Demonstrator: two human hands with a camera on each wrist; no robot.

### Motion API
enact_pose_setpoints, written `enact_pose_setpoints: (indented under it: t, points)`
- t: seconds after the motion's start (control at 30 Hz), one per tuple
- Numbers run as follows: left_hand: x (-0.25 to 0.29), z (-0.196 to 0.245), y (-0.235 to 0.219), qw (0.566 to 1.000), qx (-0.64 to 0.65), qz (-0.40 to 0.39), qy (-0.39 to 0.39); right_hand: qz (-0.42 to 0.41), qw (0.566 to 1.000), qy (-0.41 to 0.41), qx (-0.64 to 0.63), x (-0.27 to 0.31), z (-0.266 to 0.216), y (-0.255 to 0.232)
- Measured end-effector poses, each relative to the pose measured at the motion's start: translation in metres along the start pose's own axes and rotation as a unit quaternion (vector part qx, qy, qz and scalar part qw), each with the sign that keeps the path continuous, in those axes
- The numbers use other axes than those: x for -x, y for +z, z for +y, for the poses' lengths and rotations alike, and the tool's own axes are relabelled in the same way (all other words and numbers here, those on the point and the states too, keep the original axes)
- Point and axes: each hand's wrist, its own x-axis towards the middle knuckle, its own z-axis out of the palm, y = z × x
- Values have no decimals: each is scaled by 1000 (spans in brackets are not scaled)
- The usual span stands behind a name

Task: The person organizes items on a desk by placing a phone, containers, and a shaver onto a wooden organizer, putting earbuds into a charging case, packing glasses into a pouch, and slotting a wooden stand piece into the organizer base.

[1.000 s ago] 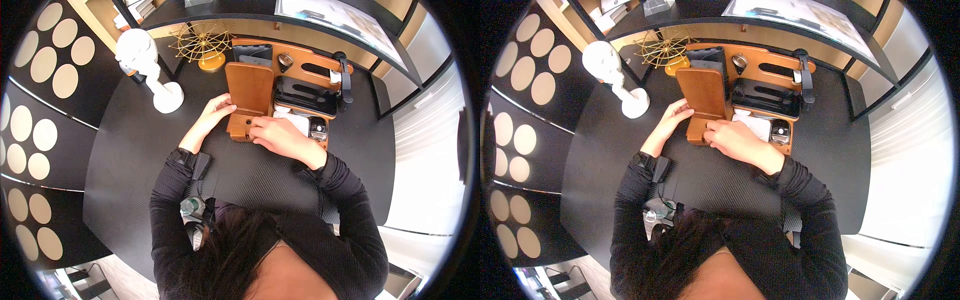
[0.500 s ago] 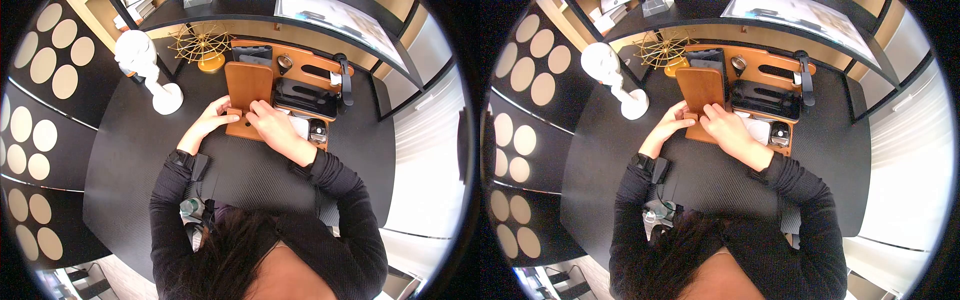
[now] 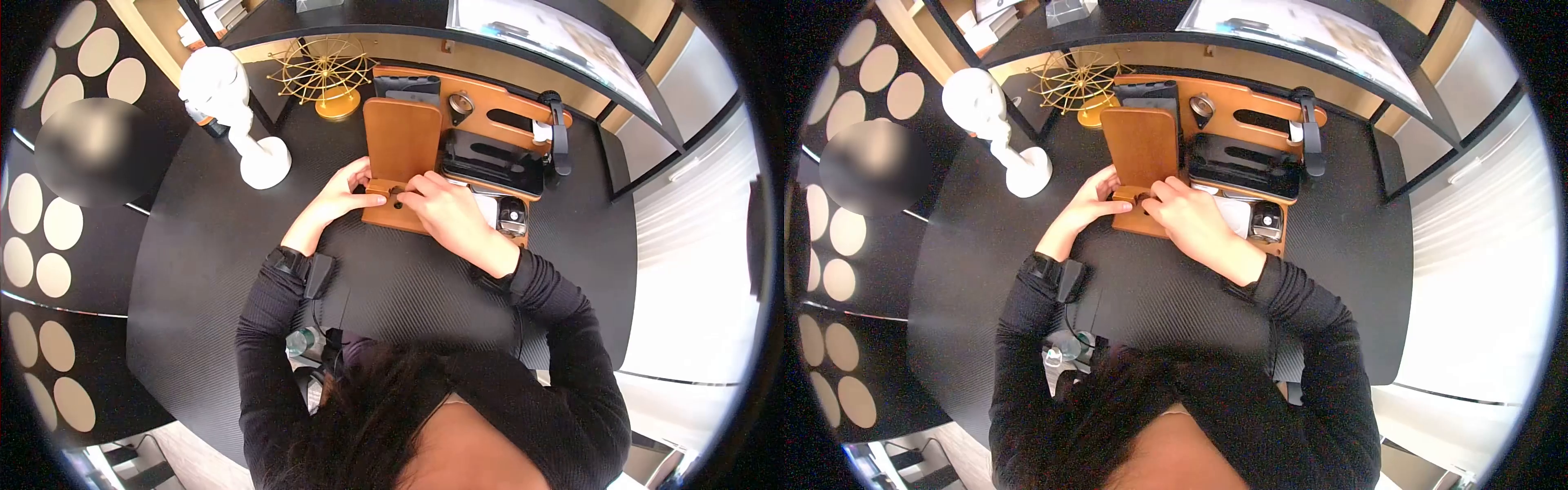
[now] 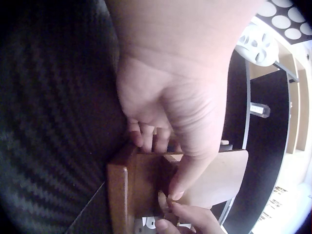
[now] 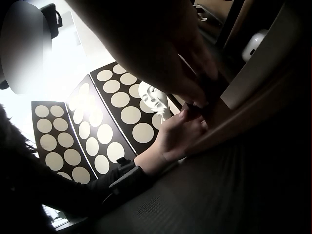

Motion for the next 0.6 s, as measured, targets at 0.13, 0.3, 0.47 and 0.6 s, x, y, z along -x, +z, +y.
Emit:
enact_pose_setpoints:
  t: [0.13,0.3,0.47,0.6]
  points:
    - [-1,-3,-1,1000,6,3,-6,0,1000,-11,8,0,3,-1]
    - [-1,-3,-2,1000,-7,-1,-8,-54,996,-3,-72,16,-13,-43]
    - [1,-20,-10,1000,-21,14,-12,-294,938,51,-173,90,-32,-144]
    - [-1,-16,-4,999,-34,23,-35,-666,667,187,-277,179,-56,-153]
